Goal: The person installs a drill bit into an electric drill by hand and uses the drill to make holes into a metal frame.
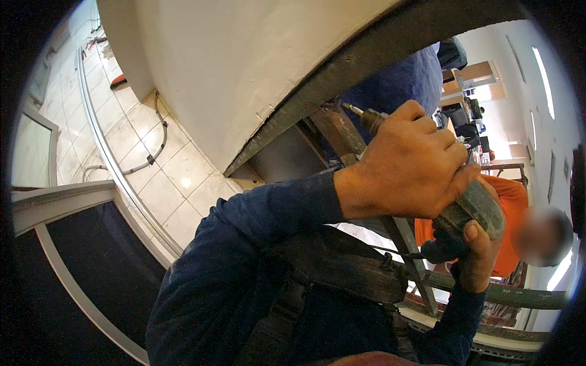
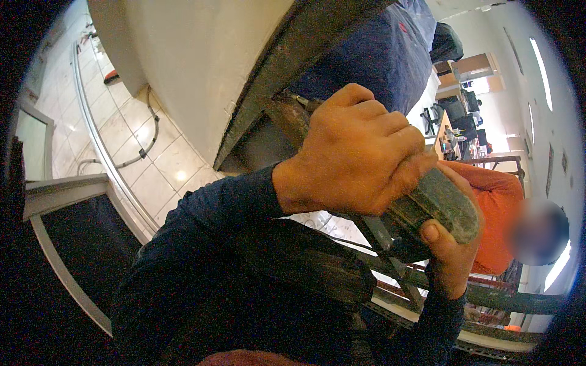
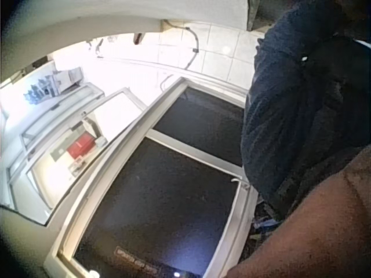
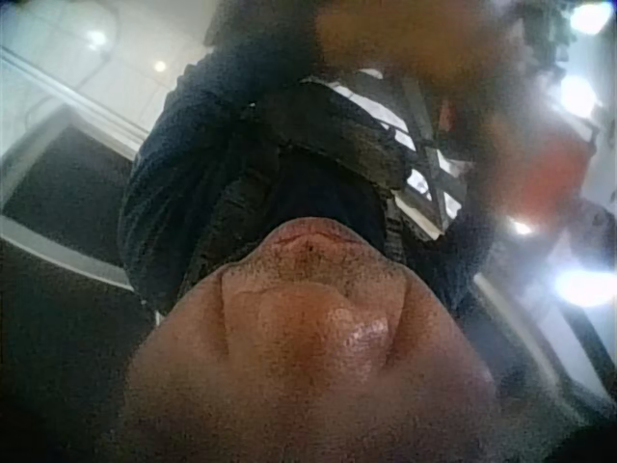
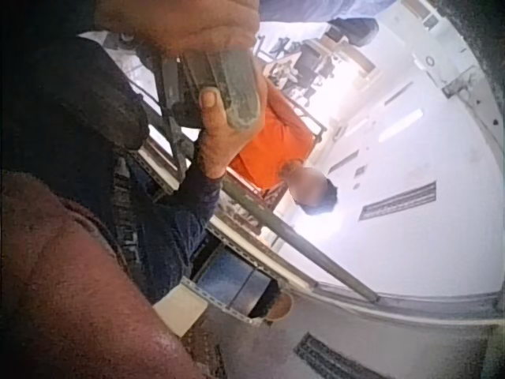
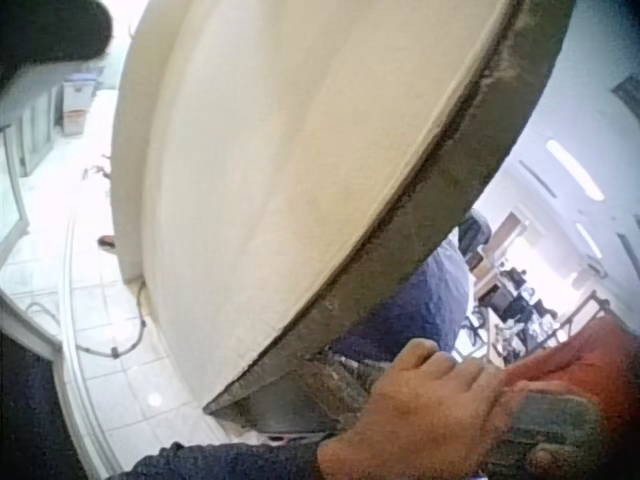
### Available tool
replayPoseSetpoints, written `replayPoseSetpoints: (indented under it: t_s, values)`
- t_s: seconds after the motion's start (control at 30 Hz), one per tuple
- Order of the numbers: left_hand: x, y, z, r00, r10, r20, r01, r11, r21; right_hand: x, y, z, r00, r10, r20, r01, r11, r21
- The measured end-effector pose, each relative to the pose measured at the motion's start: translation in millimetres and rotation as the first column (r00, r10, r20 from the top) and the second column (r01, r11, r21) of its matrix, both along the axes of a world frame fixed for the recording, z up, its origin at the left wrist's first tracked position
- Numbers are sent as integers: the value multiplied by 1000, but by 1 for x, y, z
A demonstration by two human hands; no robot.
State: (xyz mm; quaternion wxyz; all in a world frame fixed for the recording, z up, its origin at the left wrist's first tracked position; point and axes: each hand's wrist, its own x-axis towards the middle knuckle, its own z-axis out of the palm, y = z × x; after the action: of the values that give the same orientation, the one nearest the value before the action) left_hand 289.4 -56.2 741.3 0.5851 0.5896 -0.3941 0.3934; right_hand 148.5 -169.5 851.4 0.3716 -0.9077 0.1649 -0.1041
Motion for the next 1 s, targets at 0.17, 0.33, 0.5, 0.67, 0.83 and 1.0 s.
replayPoseSetpoints:
  t_s: [0.17,0.33,0.5,0.67,0.83,1.0]
  values:
    - [2,-1,-2,1000,-14,-25,13,1000,-15,3,-2,1,1000,17,4,-17,999,-32]
    - [3,-8,-2,1000,-17,-20,15,997,-81,5,-4,3,1000,31,2,-31,999,4]
    - [4,-11,4,1000,-9,2,9,993,-114,13,-4,13,999,46,-16,-46,999,20]
    - [9,-4,12,977,-17,-214,9,999,-38,36,12,29,999,-9,-34,12,998,59]
    - [11,-2,17,978,-6,-207,2,1000,-17,37,13,38,995,-9,-95,8,1000,-10]
    - [9,-2,18,984,12,-178,-11,1000,11,33,9,41,996,7,-92,-9,1000,-25]
